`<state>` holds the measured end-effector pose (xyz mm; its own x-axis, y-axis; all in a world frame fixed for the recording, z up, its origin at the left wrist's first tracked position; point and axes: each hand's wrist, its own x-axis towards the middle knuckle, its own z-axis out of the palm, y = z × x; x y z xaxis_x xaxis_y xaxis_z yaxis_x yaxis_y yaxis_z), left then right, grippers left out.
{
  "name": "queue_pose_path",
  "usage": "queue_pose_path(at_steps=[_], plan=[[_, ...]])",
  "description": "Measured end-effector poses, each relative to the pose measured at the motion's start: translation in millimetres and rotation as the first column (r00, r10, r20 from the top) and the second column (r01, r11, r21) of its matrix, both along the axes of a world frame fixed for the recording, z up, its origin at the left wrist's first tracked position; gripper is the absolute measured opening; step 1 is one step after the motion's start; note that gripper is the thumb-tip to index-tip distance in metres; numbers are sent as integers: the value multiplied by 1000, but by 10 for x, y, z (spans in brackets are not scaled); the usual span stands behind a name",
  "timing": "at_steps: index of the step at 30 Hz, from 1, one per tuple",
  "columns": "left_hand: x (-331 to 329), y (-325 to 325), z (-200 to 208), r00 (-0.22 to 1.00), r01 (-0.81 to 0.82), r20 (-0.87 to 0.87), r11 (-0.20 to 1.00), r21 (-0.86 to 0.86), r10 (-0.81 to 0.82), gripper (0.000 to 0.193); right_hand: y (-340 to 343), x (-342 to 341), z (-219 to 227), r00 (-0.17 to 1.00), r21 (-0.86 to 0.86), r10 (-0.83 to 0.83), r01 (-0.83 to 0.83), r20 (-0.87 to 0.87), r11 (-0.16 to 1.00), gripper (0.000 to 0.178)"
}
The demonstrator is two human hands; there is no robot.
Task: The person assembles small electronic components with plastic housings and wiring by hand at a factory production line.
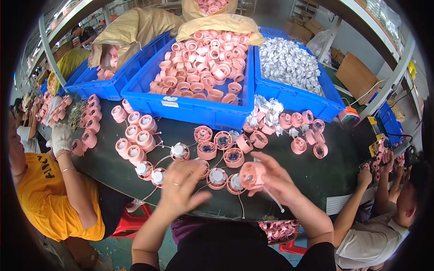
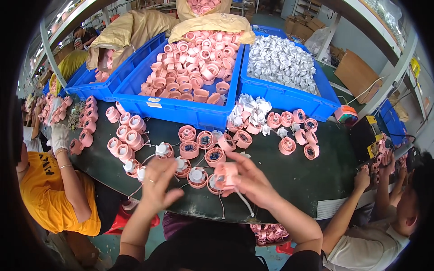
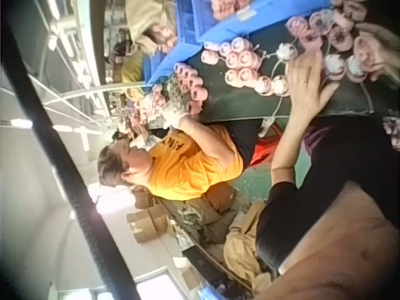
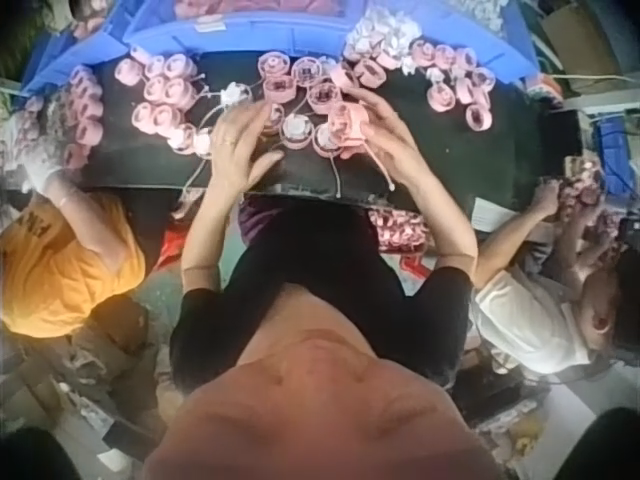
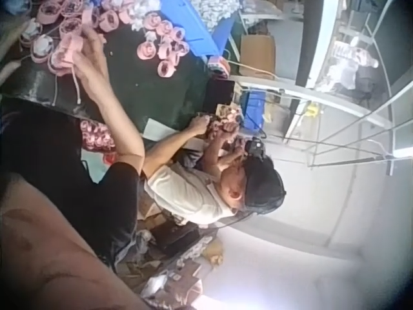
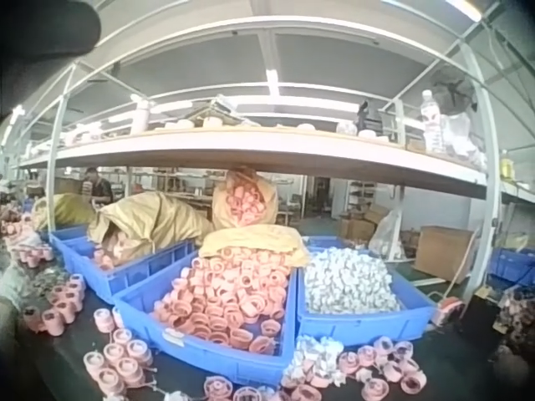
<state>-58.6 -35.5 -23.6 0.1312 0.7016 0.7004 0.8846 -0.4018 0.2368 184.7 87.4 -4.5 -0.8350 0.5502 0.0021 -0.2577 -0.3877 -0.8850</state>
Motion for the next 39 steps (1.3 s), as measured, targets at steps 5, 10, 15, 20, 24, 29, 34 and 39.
queue_pose_path(at_steps=[5,10,15,20,24,29,34,39], plan=[[544,130,-51,760,371,620,915,-162,-198,65,-210,-151,-55,972,-184,220,-231,-76,956,65],[631,73,-255,431,455,889,888,-66,-154,56,-120,-170,34,960,172,78,-128,269,977,40],[660,1,-284,149,431,988,902,-26,-43,55,278,-72,-40,696,979,-691,-174,196,102,28],[682,78,-249,17,372,999,928,22,-30,52,476,66,-390,703,954,-646,-250,298,168,32],[702,101,-250,-172,368,985,926,85,-22,52,400,35,-207,770,918,-571,-50,286,394,24],[714,138,-152,-133,406,991,913,28,29,59,104,-74,83,946,573,-176,-12,272,819,28],[821,123,-38,-346,417,938,899,130,24,49,-113,-204,95,992,396,-128,116,4,911,41],[815,143,-117,-117,360,993,932,49,-7,41,-105,-218,54,978,289,-138,90,153,953,40]])
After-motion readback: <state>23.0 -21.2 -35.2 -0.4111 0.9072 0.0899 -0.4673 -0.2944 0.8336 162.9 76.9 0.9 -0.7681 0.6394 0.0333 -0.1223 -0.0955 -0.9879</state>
